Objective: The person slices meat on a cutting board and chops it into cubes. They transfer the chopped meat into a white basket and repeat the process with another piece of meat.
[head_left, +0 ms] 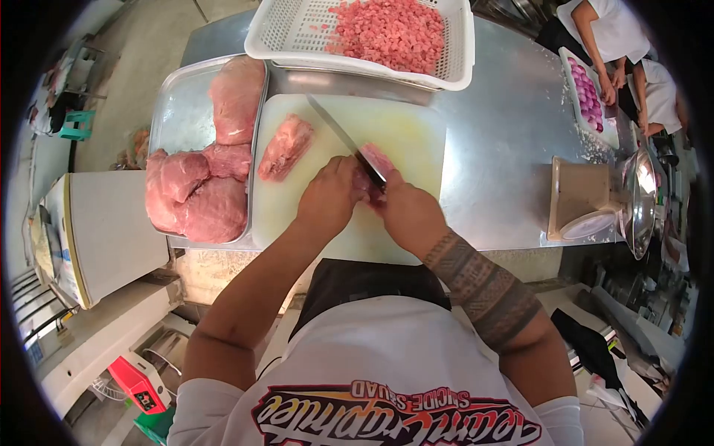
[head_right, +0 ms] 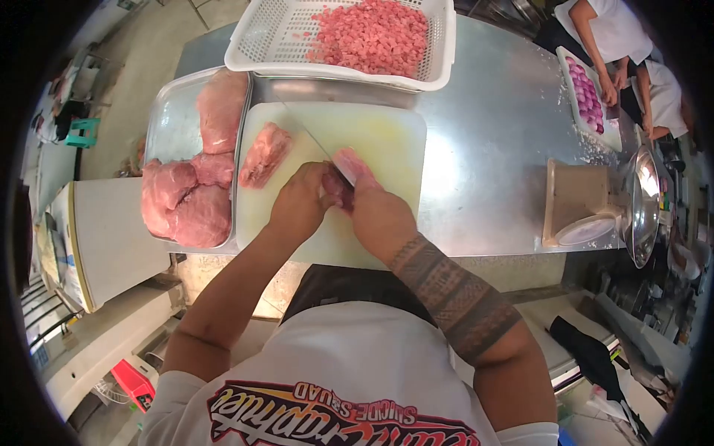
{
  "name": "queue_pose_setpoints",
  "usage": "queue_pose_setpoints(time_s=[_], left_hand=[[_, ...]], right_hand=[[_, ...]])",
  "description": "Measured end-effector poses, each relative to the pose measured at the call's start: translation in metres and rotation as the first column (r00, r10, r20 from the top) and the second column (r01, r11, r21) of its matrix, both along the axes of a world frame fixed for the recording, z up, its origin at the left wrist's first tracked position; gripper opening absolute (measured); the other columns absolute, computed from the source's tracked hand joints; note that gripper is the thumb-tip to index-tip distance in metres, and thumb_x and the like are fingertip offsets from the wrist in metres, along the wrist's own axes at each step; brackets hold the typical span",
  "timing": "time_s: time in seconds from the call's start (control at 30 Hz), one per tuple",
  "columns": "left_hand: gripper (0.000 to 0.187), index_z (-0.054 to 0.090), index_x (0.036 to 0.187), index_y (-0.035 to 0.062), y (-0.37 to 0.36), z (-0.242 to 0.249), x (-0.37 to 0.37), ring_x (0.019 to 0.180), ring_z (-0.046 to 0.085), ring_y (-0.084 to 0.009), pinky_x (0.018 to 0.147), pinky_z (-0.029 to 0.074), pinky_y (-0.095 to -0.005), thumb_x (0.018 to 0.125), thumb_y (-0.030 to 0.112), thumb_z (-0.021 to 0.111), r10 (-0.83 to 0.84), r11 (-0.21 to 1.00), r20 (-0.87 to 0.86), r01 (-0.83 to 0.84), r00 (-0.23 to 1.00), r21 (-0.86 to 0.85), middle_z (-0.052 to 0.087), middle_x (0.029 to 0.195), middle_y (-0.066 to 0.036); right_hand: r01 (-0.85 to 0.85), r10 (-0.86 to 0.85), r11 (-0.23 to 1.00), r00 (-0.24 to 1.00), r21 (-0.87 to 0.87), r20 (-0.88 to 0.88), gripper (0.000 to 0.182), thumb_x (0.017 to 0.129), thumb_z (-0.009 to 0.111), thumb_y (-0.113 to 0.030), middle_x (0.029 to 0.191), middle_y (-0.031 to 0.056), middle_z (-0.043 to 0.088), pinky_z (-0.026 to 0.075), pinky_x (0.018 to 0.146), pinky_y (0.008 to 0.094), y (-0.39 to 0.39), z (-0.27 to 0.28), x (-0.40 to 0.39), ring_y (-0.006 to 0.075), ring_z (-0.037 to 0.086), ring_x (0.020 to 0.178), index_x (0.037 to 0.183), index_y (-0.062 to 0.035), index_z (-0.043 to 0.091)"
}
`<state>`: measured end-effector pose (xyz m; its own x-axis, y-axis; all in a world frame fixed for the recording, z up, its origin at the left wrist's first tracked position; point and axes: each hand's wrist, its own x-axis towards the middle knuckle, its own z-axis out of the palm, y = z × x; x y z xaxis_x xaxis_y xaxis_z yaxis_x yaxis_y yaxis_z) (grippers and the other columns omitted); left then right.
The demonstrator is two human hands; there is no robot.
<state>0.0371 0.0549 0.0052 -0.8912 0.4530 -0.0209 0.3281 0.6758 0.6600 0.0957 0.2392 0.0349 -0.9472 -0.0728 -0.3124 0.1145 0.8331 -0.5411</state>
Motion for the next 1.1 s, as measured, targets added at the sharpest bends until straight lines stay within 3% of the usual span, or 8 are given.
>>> queue_pose_setpoints(time_s=[0.13,0.2,0.3,0.6,0.8,0.9,1.0,1.1], left_hand=[[0.052,0.06,0.12,0.0012,0.001,0.002,0.0,0.104,0.067,-0.042,0.087,0.055,-0.0506,0.079,0.018,0.088,0.004,1.0,-0.007,-0.004,1.0,-0.004,0.066,0.111,-0.018],[0.051,0.06,0.117,0.001,0.0,-0.001,-0.001,0.102,0.066,-0.0419,0.086,0.055,-0.0507,0.079,0.018,0.089,-0.002,1.0,0.006,0.002,1.0,-0.012,0.065,0.11,-0.018],[0.049,0.059,0.113,0.0006,0.002,-0.003,-0.001,0.1,0.066,-0.0424,0.084,0.055,-0.0512,0.079,0.019,0.089,-0.008,1.0,-0.018,0.007,1.0,-0.011,0.064,0.108,-0.018],[0.048,0.057,0.108,0.0009,0.0,-0.004,-0.001,0.102,0.066,-0.0433,0.084,0.055,-0.0519,0.078,0.02,0.09,0.014,1.0,-0.01,-0.014,1.0,0.004,0.064,0.107,-0.019],[0.047,0.058,0.114,0.0012,-0.002,-0.003,0.005,0.105,0.067,-0.041,0.088,0.056,-0.0493,0.083,0.021,0.087,-0.01,0.998,-0.022,0.008,1.0,-0.063,0.065,0.111,-0.018],[0.047,0.059,0.115,0.0014,-0.004,-0.001,0.001,0.105,0.067,-0.0406,0.088,0.056,-0.0498,0.083,0.021,0.087,-0.018,0.998,-0.018,0.016,1.0,-0.065,0.065,0.111,-0.018],[0.048,0.059,0.118,0.0013,-0.003,-0.005,0.005,0.105,0.067,-0.0406,0.088,0.056,-0.0501,0.084,0.021,0.086,-0.04,0.999,-0.045,0.04,0.998,0.01,0.065,0.112,-0.018],[0.048,0.06,0.119,0.0014,-0.007,-0.008,0.009,0.104,0.067,-0.0406,0.088,0.056,-0.0503,0.084,0.021,0.086,-0.015,0.998,-0.078,0.019,0.997,0.056,0.065,0.112,-0.018]], right_hand=[[-0.064,0.068,0.994,0.997,0.093,-0.037,0.023,0.093,0.06,-0.007,0.083,0.0241,0.07,0.057,0.067,0.0542,0.023,0.066,0.053,0.0449,0.071,0.076,0.112,0.0045,0.053],[-0.061,0.04,0.991,0.985,0.12,0.169,0.026,0.091,0.061,-0.005,0.083,0.0237,0.068,0.055,0.066,0.0546,0.038,0.099,0.091,0.0447,0.069,0.074,0.113,0.0057,0.053],[-0.087,0.069,0.992,0.979,0.091,0.191,0.026,0.091,0.059,-0.004,0.08,0.023,0.067,0.056,0.065,0.0524,0.04,0.106,0.099,0.0425,0.07,0.073,0.115,0.0059,0.053],[-0.09,0.099,0.974,0.994,0.208,-0.034,0.019,0.096,0.052,-0.006,0.08,0.022,0.07,0.061,0.066,0.0482,-0.001,-0.002,0.044,0.0406,0.073,0.071,0.113,0.0045,0.055],[-0.074,0.083,0.983,0.995,0.167,-0.049,0.032,0.093,0.058,-0.006,0.079,0.0225,0.069,0.058,0.064,0.0528,0.0,0.007,0.043,0.0427,0.071,0.071,0.122,0.008,0.054],[-0.087,0.066,0.965,0.994,0.246,0.091,0.02,0.097,0.052,-0.006,0.08,0.0211,0.071,0.061,0.067,0.0497,0.004,0.068,0.07,0.0403,0.074,0.074,0.114,0.0031,0.056],[-0.076,0.079,0.962,0.997,0.262,-0.002,0.02,0.097,0.053,-0.007,0.081,0.0204,0.071,0.06,0.065,0.0493,0.014,0.0,0.082,0.0385,0.074,0.074,0.114,0.0023,0.056],[-0.035,0.046,0.981,0.998,0.191,-0.052,0.02,0.092,0.058,-0.005,0.083,0.025,0.07,0.057,0.068,0.0554,0.01,0.003,0.054,0.045,0.071,0.075,0.109,0.0028,0.051]])
